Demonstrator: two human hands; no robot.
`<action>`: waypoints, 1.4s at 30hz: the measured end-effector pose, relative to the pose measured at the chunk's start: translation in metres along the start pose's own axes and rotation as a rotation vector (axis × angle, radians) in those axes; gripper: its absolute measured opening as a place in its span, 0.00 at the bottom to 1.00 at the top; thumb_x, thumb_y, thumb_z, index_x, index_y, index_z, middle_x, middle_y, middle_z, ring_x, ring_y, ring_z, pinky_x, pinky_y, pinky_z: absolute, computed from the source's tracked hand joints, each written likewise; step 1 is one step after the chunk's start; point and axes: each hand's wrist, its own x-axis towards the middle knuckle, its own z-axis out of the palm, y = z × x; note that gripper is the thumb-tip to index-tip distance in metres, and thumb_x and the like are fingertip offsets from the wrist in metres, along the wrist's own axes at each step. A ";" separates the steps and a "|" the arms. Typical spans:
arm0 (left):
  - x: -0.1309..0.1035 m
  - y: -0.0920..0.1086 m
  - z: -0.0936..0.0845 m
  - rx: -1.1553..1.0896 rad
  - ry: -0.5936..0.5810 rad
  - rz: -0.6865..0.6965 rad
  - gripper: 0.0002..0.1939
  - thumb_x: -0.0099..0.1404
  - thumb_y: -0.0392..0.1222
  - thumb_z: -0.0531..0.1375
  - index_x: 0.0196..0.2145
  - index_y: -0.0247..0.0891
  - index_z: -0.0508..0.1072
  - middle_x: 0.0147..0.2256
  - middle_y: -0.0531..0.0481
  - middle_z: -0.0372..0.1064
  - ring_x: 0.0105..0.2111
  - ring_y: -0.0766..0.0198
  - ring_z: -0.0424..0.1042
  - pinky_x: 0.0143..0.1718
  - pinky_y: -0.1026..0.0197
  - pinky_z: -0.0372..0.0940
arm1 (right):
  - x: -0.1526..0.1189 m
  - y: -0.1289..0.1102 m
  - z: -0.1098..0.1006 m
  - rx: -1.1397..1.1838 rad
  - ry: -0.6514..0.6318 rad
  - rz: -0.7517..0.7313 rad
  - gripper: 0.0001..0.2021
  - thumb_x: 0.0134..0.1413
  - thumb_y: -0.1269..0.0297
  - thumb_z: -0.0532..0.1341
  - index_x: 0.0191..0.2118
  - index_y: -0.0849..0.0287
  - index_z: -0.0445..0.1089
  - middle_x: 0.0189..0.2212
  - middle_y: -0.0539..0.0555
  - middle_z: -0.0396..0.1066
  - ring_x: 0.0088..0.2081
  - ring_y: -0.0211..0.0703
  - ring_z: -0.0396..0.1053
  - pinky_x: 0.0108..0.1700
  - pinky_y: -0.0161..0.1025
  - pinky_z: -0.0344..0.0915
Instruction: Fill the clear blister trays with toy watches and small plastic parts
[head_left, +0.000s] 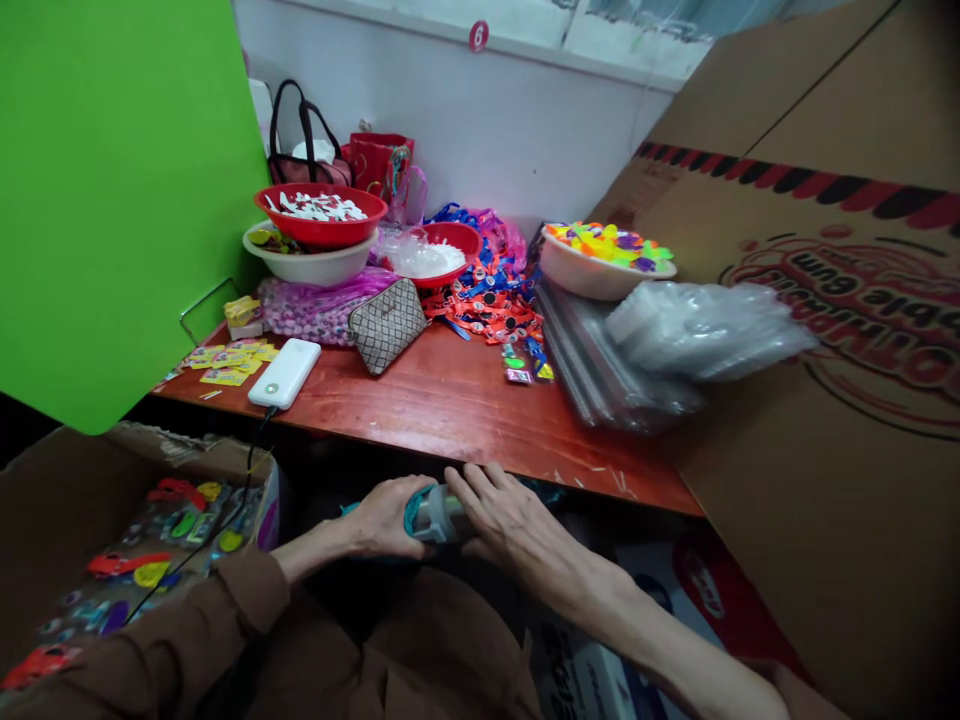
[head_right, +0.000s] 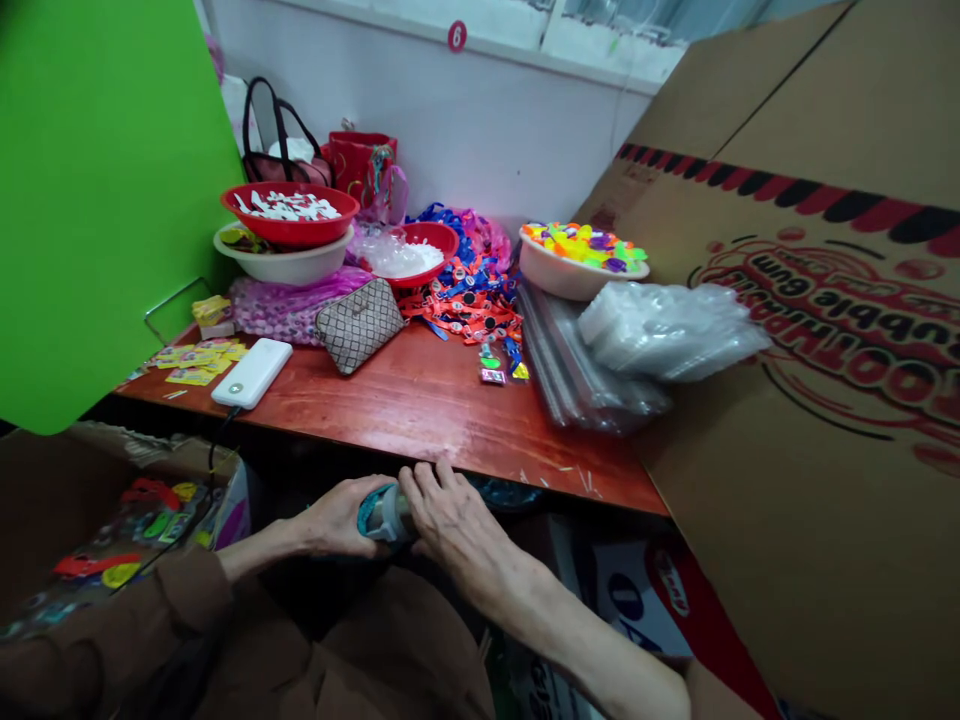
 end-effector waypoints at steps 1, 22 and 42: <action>0.001 -0.001 0.002 0.017 0.010 0.007 0.32 0.45 0.40 0.71 0.50 0.38 0.72 0.45 0.46 0.74 0.42 0.52 0.73 0.45 0.55 0.66 | -0.001 -0.002 0.002 -0.008 0.014 0.000 0.36 0.64 0.68 0.59 0.73 0.53 0.44 0.69 0.61 0.56 0.69 0.66 0.54 0.65 0.62 0.62; -0.020 -0.035 0.000 -0.281 0.107 -0.109 0.38 0.46 0.42 0.75 0.56 0.38 0.71 0.49 0.47 0.75 0.49 0.51 0.73 0.53 0.53 0.64 | 0.051 0.080 0.001 0.501 0.169 0.170 0.26 0.55 0.57 0.69 0.57 0.56 0.64 0.50 0.59 0.68 0.50 0.51 0.71 0.51 0.49 0.73; -0.006 0.010 0.004 -0.058 0.129 -0.145 0.35 0.47 0.40 0.71 0.54 0.38 0.71 0.45 0.47 0.75 0.42 0.53 0.74 0.45 0.55 0.67 | 0.036 0.014 0.001 0.374 -0.007 0.453 0.16 0.62 0.51 0.61 0.47 0.57 0.71 0.31 0.52 0.74 0.30 0.44 0.71 0.34 0.38 0.64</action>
